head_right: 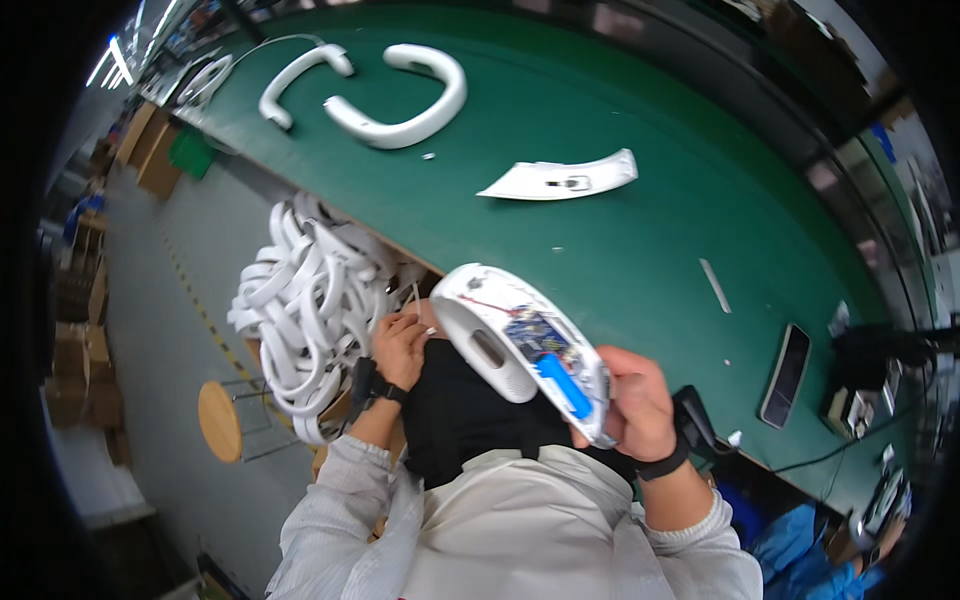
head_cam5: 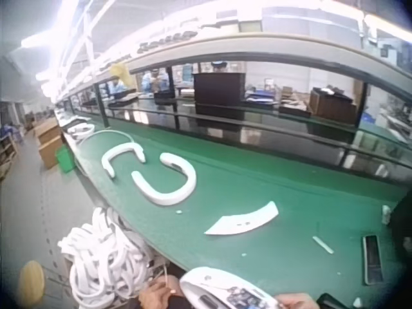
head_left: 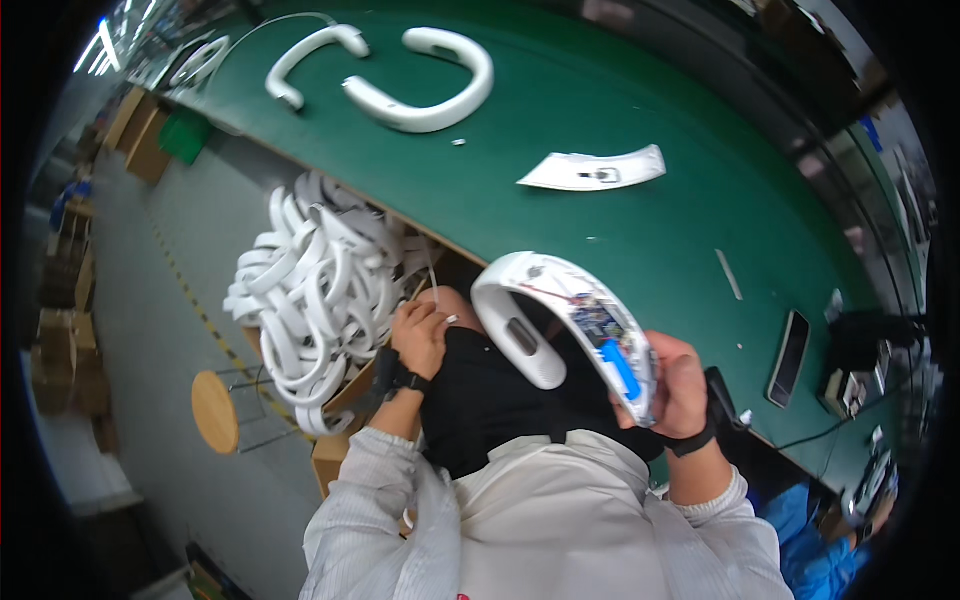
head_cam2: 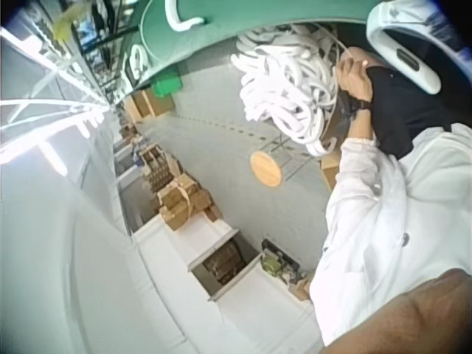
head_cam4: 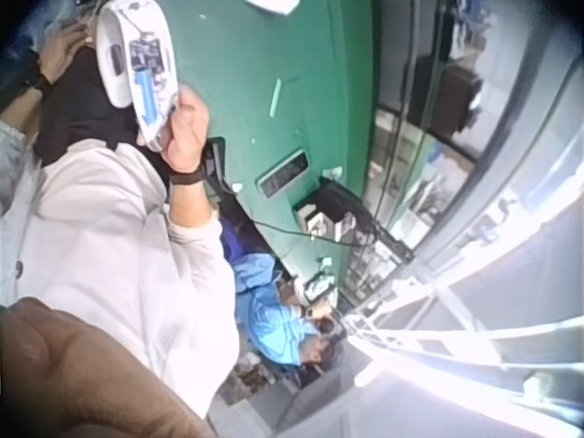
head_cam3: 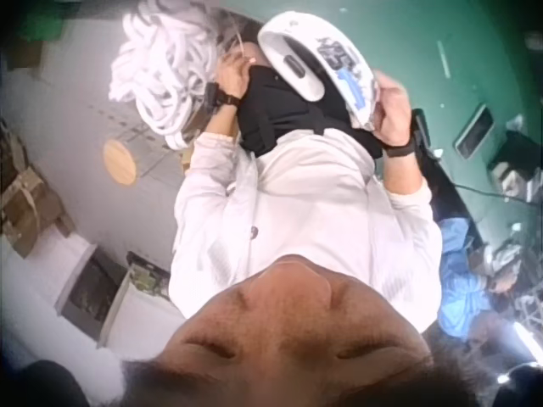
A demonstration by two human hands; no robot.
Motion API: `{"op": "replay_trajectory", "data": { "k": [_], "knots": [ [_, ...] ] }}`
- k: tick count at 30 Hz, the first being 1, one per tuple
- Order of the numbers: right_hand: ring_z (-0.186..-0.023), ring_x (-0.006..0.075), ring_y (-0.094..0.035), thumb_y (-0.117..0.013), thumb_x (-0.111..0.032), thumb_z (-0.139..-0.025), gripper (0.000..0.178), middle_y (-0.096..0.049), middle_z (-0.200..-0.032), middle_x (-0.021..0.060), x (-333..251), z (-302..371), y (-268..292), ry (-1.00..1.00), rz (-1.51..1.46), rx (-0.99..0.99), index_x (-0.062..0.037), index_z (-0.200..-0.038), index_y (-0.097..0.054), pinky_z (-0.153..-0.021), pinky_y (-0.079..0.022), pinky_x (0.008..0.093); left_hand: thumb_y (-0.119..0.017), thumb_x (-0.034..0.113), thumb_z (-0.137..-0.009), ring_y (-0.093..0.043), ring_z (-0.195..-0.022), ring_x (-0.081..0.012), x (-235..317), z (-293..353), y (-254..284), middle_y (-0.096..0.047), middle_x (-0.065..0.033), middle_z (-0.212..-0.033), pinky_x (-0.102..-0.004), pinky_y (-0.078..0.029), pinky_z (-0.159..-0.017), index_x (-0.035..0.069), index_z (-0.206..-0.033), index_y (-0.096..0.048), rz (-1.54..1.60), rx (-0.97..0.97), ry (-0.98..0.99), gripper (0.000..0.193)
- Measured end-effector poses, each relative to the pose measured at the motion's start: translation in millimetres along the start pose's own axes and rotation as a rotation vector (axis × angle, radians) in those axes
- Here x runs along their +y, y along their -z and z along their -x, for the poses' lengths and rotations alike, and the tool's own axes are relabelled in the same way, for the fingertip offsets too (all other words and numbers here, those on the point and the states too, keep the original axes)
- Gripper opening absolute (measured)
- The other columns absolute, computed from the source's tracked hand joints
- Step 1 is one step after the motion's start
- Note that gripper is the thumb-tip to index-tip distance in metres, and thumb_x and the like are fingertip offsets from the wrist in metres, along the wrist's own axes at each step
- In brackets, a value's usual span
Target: The person is assembling a white plastic electronic device, specifically connecting a small internal board and wires within a plastic casing.
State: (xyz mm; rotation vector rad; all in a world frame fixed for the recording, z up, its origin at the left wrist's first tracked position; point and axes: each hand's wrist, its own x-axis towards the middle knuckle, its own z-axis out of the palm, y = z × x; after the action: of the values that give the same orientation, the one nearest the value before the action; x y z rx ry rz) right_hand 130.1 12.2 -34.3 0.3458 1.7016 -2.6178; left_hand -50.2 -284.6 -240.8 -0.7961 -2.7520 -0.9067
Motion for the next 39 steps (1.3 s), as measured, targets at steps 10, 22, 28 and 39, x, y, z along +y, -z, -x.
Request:
{"op": "replay_trajectory", "data": {
  "k": [10,22,28,39],
  "knots": [
    [-0.055,0.0162,-0.063,-0.078,-0.057,-0.081,0.085,-0.069,-0.084,0.0165,8.0,-23.1,-7.3,-0.126,-0.244,-0.227,0.0089,-0.127,-0.051,-0.047,-0.049,0.0248,-0.062,0.002,-0.09,-0.063,-0.087,-0.0329,142.6,-60.6,166.8,-0.066,-0.0153,-0.087,-0.0419,-0.049,-0.092,-0.003,-0.095,-0.066,0.322,0.199,-0.171,0.009],
    [-0.073,0.0141,-0.064,-0.078,-0.003,-0.078,0.095,-0.063,-0.114,0.014,9.8,-69.5,-63.2,-0.083,-0.264,-0.301,-0.0004,-0.158,-0.026,-0.057,-0.054,0.0255,-0.074,0.002,-0.079,-0.054,-0.066,-0.027,154.0,-82.8,183.6,-0.059,-0.008,-0.072,-0.0379,-0.042,-0.067,0.0,-0.088,-0.07,0.237,0.153,-0.289,0.01],
    [-0.074,0.0132,-0.063,-0.076,-0.003,-0.079,0.092,-0.061,-0.119,0.0127,11.4,-80.4,-79.5,-0.074,-0.205,-0.311,0.0009,-0.157,-0.027,-0.058,-0.055,0.0254,-0.074,0.002,-0.079,-0.055,-0.066,-0.0255,144.4,-79.4,187.5,-0.06,-0.0087,-0.071,-0.0357,-0.041,-0.064,-0.001,-0.087,-0.071,0.245,0.17,-0.257,0.009],
    [-0.106,0.0102,-0.061,-0.075,0.0,-0.079,0.092,-0.056,-0.139,0.0114,22.7,-85.9,-93.6,0.072,0.077,-0.276,0.002,-0.157,-0.028,-0.075,-0.055,0.0215,-0.075,0.002,-0.078,-0.055,-0.062,-0.0263,138.0,-74.9,204.2,-0.058,-0.0078,-0.067,-0.0363,-0.041,-0.062,0.0,-0.085,-0.071,0.168,0.133,-0.206,0.008]
  ]
}}
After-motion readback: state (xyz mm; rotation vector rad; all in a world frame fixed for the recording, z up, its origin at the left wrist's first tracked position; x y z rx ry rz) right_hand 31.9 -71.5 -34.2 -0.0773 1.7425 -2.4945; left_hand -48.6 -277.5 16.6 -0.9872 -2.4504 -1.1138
